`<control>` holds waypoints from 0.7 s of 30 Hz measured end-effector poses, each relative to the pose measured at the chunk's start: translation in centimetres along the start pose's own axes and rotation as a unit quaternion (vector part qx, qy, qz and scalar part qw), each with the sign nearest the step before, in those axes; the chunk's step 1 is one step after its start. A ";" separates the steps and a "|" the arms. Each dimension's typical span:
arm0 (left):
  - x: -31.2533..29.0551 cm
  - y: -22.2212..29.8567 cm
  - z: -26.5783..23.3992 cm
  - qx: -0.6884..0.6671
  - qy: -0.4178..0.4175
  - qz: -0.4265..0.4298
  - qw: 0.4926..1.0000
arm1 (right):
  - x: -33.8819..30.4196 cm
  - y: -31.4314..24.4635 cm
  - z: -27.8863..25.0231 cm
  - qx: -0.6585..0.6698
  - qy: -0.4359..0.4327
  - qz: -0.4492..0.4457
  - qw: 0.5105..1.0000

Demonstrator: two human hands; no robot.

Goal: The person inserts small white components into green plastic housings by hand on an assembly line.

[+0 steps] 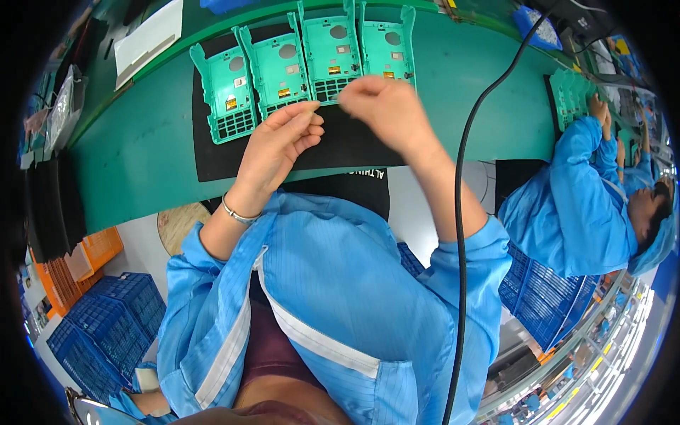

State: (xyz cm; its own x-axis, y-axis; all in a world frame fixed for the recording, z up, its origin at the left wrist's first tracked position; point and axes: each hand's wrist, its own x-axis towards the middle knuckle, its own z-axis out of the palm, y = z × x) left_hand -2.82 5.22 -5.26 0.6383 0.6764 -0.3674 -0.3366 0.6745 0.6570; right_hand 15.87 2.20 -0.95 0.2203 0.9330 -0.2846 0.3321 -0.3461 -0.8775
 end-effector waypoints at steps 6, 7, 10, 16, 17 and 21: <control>-1.0 0.3 0.1 -0.039 -0.034 0.031 0.998 | 5.4 1.8 -4.8 -0.209 0.096 -0.028 0.973; -1.2 0.3 0.0 -0.034 -0.029 0.030 0.999 | 5.8 1.9 -4.8 -0.242 0.095 -0.036 0.965; -1.6 0.3 -1.0 -0.004 -0.006 0.023 1.000 | 6.5 1.8 -4.7 -0.267 0.093 -0.033 0.959; -2.3 1.1 -0.7 -0.016 -0.010 0.039 0.999 | 7.9 0.8 -5.1 -0.332 0.047 -0.031 0.942; -2.3 1.1 -0.6 -0.035 -0.008 0.051 0.998 | 8.2 0.8 -5.3 -0.330 0.049 -0.030 0.942; -2.0 1.1 -0.9 -0.027 0.021 0.065 0.997 | 9.4 0.8 -6.2 -0.387 -0.002 -0.091 0.917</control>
State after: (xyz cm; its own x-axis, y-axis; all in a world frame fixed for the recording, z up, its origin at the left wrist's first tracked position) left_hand -5.13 4.89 -4.40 0.5572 0.7707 -0.3090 -0.4531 0.5941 0.6647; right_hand 23.88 10.12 -1.93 0.0945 0.9820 -0.1633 0.9155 -0.1501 -0.3732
